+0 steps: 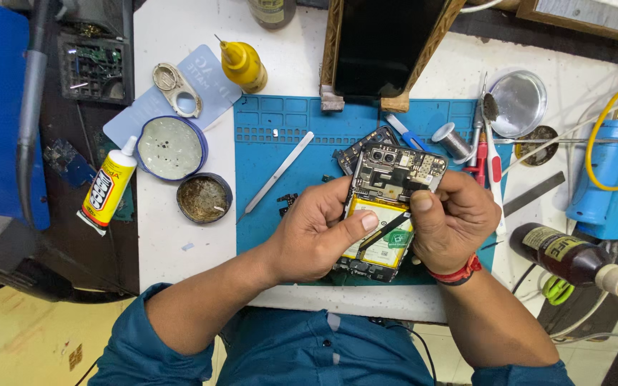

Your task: The person uses a green-handled screwdriver to work on a small circuit board, then picks up a black smartphone and removes the SIM card tray. They open the phone's back cover, separate the screen assembly from the chassis, and place the phone down. The person then returns to the circuit board and continues working on it with the screwdriver.

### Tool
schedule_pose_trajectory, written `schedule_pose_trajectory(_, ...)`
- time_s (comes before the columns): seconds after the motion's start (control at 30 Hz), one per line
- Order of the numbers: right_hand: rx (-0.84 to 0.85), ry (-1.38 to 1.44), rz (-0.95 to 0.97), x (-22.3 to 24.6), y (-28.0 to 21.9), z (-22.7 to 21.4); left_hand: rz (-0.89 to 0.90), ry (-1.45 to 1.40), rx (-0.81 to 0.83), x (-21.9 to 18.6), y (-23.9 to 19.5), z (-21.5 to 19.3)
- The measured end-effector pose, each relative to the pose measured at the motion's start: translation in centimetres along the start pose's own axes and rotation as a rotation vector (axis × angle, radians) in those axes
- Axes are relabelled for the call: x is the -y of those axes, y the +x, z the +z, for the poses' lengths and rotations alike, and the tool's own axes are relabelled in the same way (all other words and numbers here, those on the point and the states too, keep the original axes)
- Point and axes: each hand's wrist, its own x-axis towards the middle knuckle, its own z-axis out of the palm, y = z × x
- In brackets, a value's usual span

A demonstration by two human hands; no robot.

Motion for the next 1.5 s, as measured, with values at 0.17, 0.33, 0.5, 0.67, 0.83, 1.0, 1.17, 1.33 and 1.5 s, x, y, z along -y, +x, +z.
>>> schedule_pose_trajectory(0.17,-0.004,-0.008,0.059,0.2,-0.1,0.1,-0.008,-0.047,-0.013,0.1,0.0,-0.1)
schedule_pose_trajectory(0.33,0.020,0.040,0.084,0.2,0.3,0.3,-0.033,-0.122,-0.033,0.3,0.0,-0.1)
schedule_pose_trajectory(0.5,0.028,0.054,0.093,0.5,0.4,0.6,-0.034,-0.142,-0.042,0.5,0.1,-0.1)
schedule_pose_trajectory(0.67,0.024,0.038,0.107,0.8,0.5,0.7,-0.035,-0.158,-0.045,0.4,0.1,-0.1)
schedule_pose_trajectory(0.83,0.026,0.028,0.091,0.7,0.6,0.8,-0.030,-0.132,-0.062,0.5,0.2,0.0)
schedule_pose_trajectory(1.0,0.031,0.033,0.080,0.6,0.6,0.8,-0.023,-0.102,-0.067,0.6,0.2,-0.1)
schedule_pose_trajectory(1.17,0.031,0.006,0.073,0.5,0.6,0.7,-0.020,-0.148,-0.070,0.9,0.1,-0.1)
schedule_pose_trajectory(1.33,0.016,-0.002,0.065,0.5,0.4,0.8,-0.011,-0.151,-0.075,1.0,0.1,-0.1)
schedule_pose_trajectory(1.5,0.020,-0.028,0.071,0.4,0.5,0.7,-0.007,-0.174,-0.070,1.1,0.1,-0.2)
